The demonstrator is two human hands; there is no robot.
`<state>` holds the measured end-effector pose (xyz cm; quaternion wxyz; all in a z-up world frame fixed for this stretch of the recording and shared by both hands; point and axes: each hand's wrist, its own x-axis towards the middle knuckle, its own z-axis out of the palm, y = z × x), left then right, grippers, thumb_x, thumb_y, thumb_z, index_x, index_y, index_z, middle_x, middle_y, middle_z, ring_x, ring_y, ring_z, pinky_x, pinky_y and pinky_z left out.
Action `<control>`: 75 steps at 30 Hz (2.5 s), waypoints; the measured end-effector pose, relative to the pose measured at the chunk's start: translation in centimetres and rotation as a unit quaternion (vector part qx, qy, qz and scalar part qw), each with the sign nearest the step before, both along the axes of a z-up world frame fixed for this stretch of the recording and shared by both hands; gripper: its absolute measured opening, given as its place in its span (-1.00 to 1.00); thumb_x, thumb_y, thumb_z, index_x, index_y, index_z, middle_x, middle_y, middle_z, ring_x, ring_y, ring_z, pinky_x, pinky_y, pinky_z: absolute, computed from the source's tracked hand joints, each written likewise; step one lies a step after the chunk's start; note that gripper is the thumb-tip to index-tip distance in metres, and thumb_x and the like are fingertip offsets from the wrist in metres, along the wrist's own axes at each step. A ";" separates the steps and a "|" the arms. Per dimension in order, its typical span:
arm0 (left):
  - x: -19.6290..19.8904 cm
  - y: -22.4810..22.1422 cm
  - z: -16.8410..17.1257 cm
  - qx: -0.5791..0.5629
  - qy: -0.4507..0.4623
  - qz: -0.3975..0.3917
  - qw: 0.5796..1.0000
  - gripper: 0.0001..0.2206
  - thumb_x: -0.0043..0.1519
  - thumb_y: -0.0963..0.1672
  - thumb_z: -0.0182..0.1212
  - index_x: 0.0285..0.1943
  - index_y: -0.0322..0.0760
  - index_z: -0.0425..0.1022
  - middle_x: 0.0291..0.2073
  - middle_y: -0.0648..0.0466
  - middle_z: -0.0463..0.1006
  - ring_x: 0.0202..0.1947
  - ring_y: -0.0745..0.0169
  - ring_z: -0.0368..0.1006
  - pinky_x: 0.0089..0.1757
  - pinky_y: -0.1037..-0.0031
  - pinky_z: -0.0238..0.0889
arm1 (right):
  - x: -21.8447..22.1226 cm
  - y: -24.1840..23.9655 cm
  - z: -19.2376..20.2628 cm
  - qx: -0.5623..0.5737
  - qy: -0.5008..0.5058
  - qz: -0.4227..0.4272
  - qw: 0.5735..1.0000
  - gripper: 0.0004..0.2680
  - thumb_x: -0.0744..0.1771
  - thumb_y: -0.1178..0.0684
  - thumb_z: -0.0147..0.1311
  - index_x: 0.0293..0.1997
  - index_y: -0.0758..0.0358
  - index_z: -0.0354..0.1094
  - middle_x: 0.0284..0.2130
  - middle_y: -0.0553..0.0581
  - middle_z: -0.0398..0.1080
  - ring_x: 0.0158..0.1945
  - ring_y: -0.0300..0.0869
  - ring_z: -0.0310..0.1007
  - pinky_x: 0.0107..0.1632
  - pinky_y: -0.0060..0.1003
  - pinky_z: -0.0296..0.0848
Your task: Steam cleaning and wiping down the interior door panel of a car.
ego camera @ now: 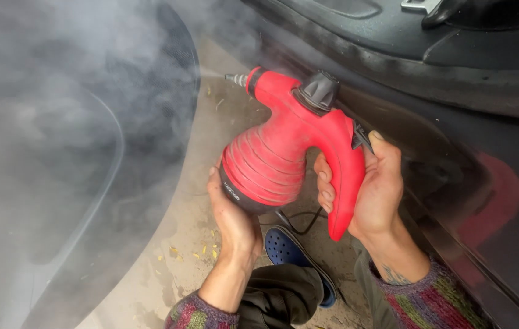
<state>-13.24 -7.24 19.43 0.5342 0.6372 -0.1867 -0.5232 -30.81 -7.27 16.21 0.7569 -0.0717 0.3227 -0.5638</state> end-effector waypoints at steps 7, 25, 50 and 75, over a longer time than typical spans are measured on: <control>1.0 -1.0 0.3 -0.065 -0.004 -0.052 0.997 -0.42 0.38 0.09 -0.34 0.45 -0.30 0.23 0.38 -0.07 0.35 0.42 0.05 0.23 0.32 0.15 0.06 | 0.9 1.2 -0.2 -0.047 -0.024 -0.031 0.998 -0.52 0.42 -0.34 -0.47 -0.27 0.34 0.24 -0.45 0.18 0.29 -0.54 -0.14 0.22 -0.48 -0.22 0.27; 1.3 -3.0 -0.9 -0.028 0.008 -0.017 0.999 -0.42 0.35 0.10 -0.28 0.37 -0.31 0.32 0.34 -0.03 0.42 0.36 0.10 0.31 0.28 0.22 0.09 | 1.3 -2.0 -0.8 -0.038 0.023 -0.016 0.999 -0.53 0.41 -0.35 -0.50 -0.31 0.29 0.23 -0.47 0.14 0.28 -0.56 -0.19 0.21 -0.51 -0.24 0.24; 2.1 -3.8 -0.2 -0.139 -0.157 -0.069 0.975 -0.43 0.40 0.11 -0.36 0.43 -0.26 0.24 0.32 -0.06 0.40 0.37 0.06 0.31 0.31 0.25 0.16 | 1.3 -5.2 -1.4 -0.045 -0.052 0.010 0.998 -0.56 0.43 -0.31 -0.52 -0.26 0.27 0.22 -0.46 0.13 0.25 -0.57 -0.21 0.15 -0.53 -0.28 0.20; 2.0 -4.3 0.1 -0.193 -0.209 -0.090 0.954 -0.45 0.46 0.07 -0.35 0.42 -0.37 0.26 0.30 -0.09 0.42 0.35 0.07 0.34 0.34 0.24 0.18 | 0.6 -5.3 -1.3 -0.094 -0.063 0.001 0.994 -0.57 0.44 -0.31 -0.51 -0.21 0.24 0.23 -0.47 0.12 0.23 -0.56 -0.20 0.15 -0.52 -0.27 0.19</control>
